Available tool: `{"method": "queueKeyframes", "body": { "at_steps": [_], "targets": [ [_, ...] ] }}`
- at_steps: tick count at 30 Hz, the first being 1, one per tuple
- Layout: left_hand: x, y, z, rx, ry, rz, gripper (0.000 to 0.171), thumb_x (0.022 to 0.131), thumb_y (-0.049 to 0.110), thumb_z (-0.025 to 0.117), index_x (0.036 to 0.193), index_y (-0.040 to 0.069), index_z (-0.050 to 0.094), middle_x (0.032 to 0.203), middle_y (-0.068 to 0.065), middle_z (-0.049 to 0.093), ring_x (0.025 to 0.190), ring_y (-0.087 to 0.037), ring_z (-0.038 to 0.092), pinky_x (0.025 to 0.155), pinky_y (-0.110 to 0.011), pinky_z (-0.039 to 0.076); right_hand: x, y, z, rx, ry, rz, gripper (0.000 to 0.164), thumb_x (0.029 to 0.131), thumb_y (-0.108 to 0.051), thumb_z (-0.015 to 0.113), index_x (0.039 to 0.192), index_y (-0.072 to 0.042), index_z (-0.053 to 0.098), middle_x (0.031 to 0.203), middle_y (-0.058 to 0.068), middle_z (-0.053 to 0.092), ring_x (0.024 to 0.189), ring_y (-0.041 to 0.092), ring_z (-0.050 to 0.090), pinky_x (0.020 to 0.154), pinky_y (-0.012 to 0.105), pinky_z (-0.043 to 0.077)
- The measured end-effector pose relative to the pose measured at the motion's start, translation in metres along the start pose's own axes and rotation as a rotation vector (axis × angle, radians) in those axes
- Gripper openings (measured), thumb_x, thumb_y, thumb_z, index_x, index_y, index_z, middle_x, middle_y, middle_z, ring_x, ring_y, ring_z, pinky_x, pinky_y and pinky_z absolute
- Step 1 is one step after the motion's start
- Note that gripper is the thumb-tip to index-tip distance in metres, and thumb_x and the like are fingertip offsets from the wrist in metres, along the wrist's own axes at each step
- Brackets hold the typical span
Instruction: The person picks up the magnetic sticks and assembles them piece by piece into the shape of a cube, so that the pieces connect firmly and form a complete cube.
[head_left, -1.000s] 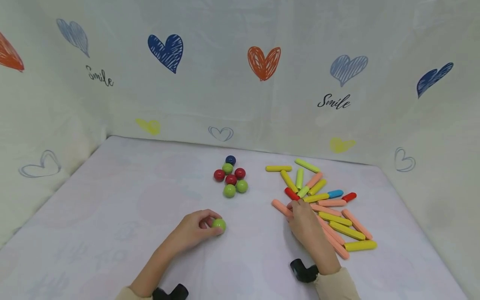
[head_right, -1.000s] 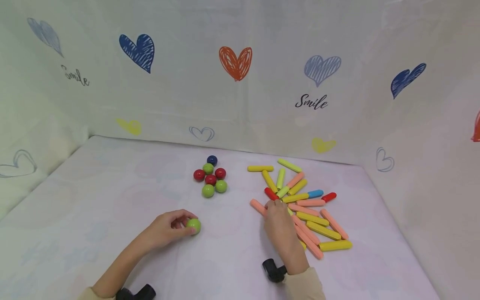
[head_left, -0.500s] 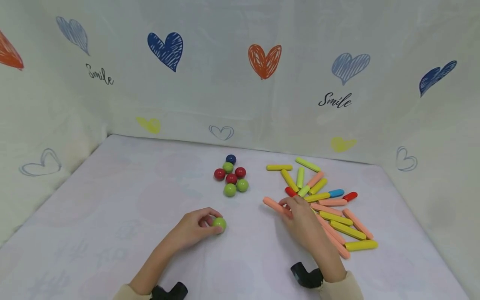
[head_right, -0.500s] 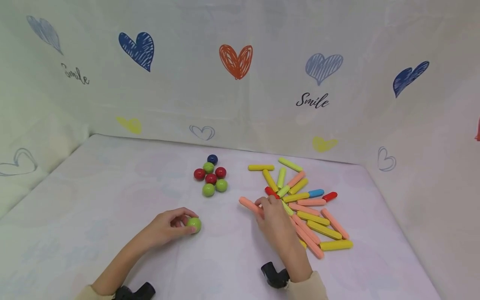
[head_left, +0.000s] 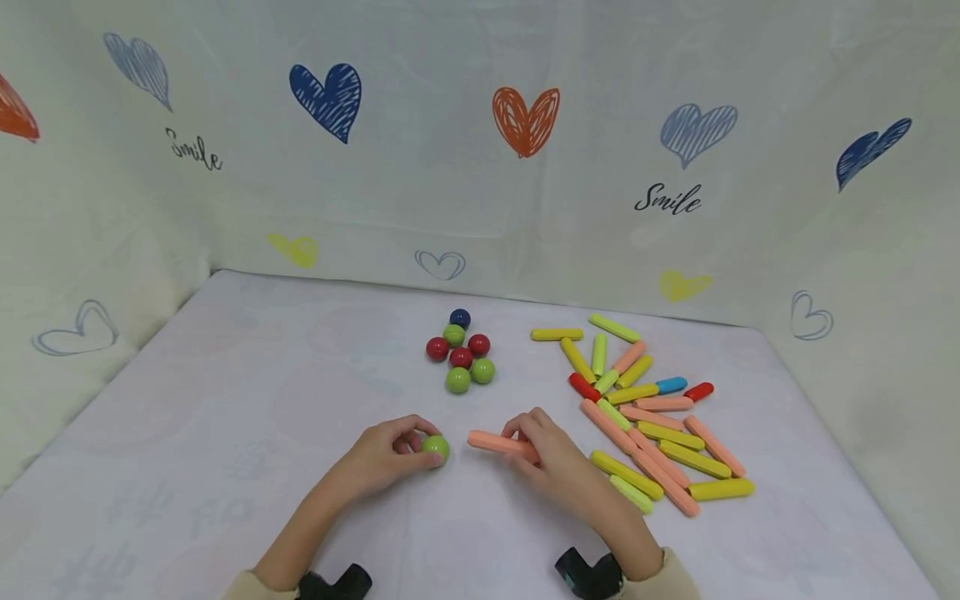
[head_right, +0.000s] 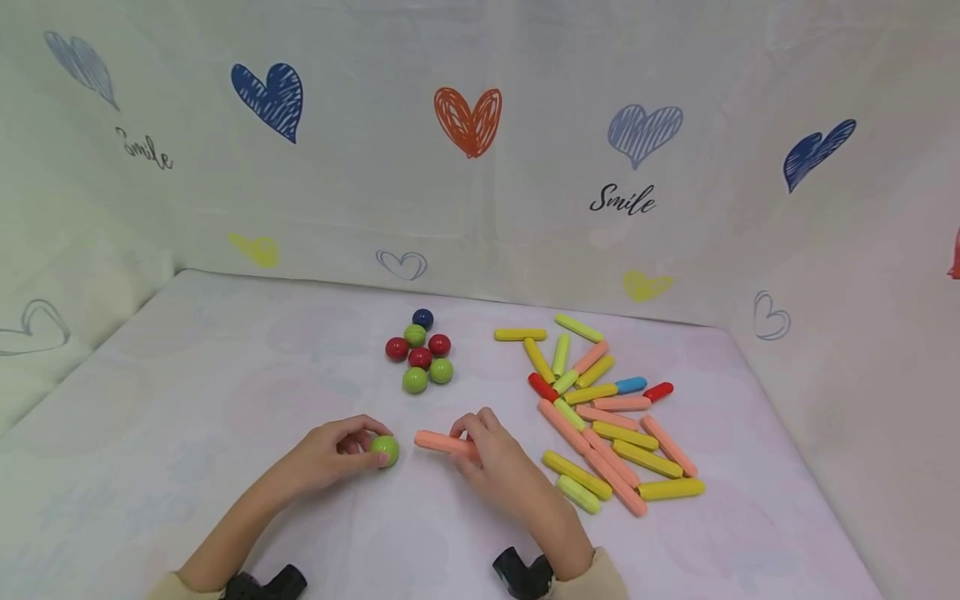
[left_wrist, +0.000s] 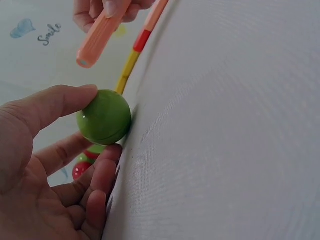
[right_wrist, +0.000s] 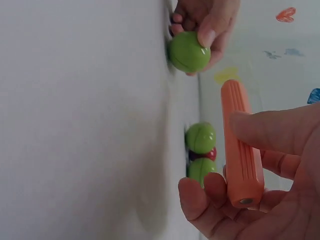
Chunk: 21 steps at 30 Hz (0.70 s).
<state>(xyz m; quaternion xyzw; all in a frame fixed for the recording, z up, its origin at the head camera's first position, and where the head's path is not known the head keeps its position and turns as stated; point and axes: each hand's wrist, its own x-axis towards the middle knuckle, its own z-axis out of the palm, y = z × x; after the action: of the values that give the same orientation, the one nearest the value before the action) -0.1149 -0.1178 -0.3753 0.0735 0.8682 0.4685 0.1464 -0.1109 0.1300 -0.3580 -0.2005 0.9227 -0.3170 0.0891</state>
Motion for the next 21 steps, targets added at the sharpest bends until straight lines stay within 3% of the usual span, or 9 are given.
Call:
{"method": "queueKeyframes", "body": {
  "at_steps": [6,12,21],
  "targets": [
    [0.002,-0.003,-0.002,0.002,-0.035,0.043,0.033,0.079,0.032,0.072,0.105,0.013,0.063,0.081,-0.001,0.055,0.073,-0.014,0.048,0.062,-0.024,0.039,0.002,0.000,0.015,0.062,-0.086,-0.027,0.020,0.093,-0.015,0.056,0.111,-0.012,0.049,0.095,0.001,0.041,0.081,0.013,0.045,0.066,0.022,0.038],
    [0.004,-0.007,-0.004,0.015,-0.049,0.089,0.032,0.079,0.031,0.072,0.104,0.013,0.063,0.080,0.000,0.054,0.071,-0.014,0.048,0.061,-0.022,0.039,0.006,0.005,0.021,0.107,-0.103,-0.044,0.020,0.094,-0.023,0.055,0.111,-0.013,0.048,0.098,0.000,0.042,0.085,0.014,0.045,0.069,0.023,0.037],
    [0.004,-0.005,-0.002,0.010,-0.046,0.075,0.032,0.078,0.031,0.073,0.102,0.012,0.064,0.076,0.000,0.053,0.069,-0.014,0.047,0.059,-0.022,0.038,0.009,0.005,0.023,0.114,-0.126,-0.046,0.020,0.092,-0.024,0.058,0.109,-0.015,0.052,0.092,-0.001,0.042,0.079,0.012,0.044,0.064,0.021,0.036]
  ]
}}
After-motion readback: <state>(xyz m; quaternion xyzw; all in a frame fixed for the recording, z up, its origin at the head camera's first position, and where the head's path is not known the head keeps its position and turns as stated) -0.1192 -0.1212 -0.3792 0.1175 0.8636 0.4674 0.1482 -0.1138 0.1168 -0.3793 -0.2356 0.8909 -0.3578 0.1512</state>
